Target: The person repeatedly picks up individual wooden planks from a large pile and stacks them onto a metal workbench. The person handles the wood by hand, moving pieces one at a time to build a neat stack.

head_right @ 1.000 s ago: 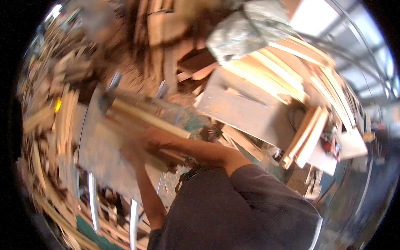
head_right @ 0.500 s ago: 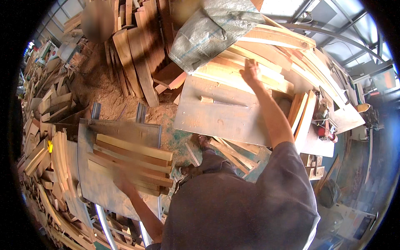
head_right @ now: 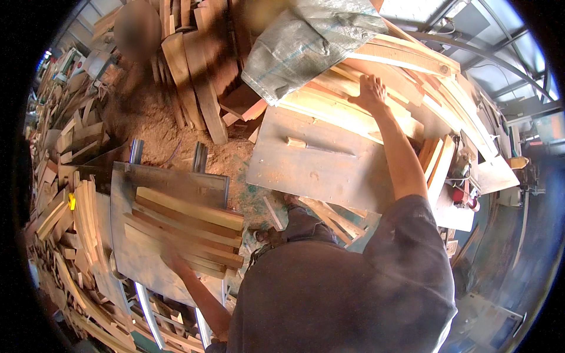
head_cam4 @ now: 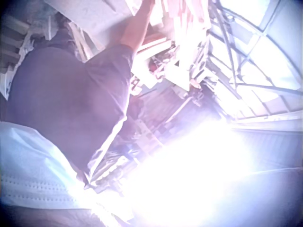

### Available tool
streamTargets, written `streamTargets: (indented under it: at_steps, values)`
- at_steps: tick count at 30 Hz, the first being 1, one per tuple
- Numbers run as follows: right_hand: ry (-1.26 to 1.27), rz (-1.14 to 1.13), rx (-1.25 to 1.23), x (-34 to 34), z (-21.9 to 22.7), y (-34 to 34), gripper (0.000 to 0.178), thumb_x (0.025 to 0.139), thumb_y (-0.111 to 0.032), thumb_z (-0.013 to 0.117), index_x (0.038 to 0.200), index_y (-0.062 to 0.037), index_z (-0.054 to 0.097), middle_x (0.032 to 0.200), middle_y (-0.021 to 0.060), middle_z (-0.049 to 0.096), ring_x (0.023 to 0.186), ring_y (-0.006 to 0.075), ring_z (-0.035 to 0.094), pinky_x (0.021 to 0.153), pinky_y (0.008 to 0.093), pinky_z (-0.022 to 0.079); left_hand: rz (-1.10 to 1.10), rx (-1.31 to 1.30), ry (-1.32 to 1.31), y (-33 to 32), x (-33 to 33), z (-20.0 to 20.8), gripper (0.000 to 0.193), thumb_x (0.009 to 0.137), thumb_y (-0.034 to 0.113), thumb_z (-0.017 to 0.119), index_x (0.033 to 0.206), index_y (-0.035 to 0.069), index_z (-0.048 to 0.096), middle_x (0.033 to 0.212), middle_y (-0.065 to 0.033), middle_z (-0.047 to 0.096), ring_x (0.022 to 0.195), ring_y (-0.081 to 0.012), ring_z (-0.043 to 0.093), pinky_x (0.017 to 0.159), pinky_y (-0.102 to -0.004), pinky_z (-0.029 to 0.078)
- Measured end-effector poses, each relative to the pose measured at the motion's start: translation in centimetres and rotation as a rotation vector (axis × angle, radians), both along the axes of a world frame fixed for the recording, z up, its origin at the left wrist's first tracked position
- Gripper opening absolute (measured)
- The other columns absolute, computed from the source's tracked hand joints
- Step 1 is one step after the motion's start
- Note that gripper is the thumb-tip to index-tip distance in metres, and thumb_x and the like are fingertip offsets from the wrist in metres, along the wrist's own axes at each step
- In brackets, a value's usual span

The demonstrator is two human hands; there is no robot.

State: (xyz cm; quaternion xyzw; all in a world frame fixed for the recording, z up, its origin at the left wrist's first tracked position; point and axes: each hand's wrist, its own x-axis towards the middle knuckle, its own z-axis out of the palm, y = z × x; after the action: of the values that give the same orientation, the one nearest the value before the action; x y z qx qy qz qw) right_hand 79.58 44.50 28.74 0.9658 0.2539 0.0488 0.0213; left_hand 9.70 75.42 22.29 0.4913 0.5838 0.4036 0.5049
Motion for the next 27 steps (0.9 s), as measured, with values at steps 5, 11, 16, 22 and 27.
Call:
streamTargets:
  at_steps: [5, 11, 16, 22, 27]
  values:
    - [0.062, 0.038, -0.027, -1.9, -0.2, -1.0, 0.094, 0.065, -0.043, 0.088, 0.14, -0.0089, 0.042, 0.131, 0.0198, 0.053, 0.126, 0.0385, 0.049, 0.101, 0.0558, 0.042, 0.016, -0.066, 0.001, 0.5, -0.1, -0.5, 0.087, 0.088, 0.038, 0.078, 0.151, -0.001, 0.032, 0.148, -0.0173, 0.047, 0.126, -0.0287, 0.054, 0.105, -0.0394, 0.048]
    - [0.017, -0.054, 0.154, -5.6, -1.8, 0.8, 0.077, 0.072, -0.038, 0.083, 0.129, -0.001, 0.047, 0.119, 0.0242, 0.058, 0.115, 0.041, 0.055, 0.096, 0.0519, 0.047, -0.024, -0.014, -0.108, 1.6, -2.2, -3.8, 0.084, 0.089, 0.034, 0.078, 0.151, -0.002, 0.032, 0.148, -0.0181, 0.046, 0.126, -0.0287, 0.054, 0.104, -0.0389, 0.048]
    - [-0.091, 0.08, 0.259, -8.4, -3.5, -0.5, 0.065, 0.076, -0.031, 0.079, 0.128, -0.0044, 0.049, 0.117, 0.0249, 0.06, 0.111, 0.0428, 0.057, 0.093, 0.0522, 0.049, -0.027, 0.009, -0.092, 1.6, -1.4, -3.2, 0.078, 0.09, 0.027, 0.078, 0.148, -0.002, 0.035, 0.145, -0.0172, 0.049, 0.124, -0.027, 0.055, 0.103, -0.0382, 0.049]
    - [0.253, 0.015, 0.547, -9.7, -6.7, -3.6, 0.032, 0.088, -0.025, 0.065, 0.117, -0.0125, 0.072, 0.119, 0.0132, 0.067, 0.116, 0.0322, 0.06, 0.102, 0.042, 0.047, 0.064, 0.126, -0.216, 0.6, -1.6, -5.1, 0.066, 0.089, 0.023, 0.079, 0.14, -0.002, 0.044, 0.132, -0.0138, 0.057, 0.117, -0.0223, 0.056, 0.104, -0.0365, 0.046]
    - [0.045, 0.232, 0.314, -11.6, -10.2, -3.9, 0.043, 0.091, -0.021, 0.069, 0.13, -0.0062, 0.06, 0.119, 0.02, 0.063, 0.111, 0.0352, 0.06, 0.094, 0.0471, 0.05, 0.157, 0.168, -0.229, -0.6, 0.2, -1.3, 0.077, 0.085, 0.032, 0.082, 0.141, -0.004, 0.043, 0.13, -0.0139, 0.06, 0.116, -0.0231, 0.057, 0.103, -0.0355, 0.044]
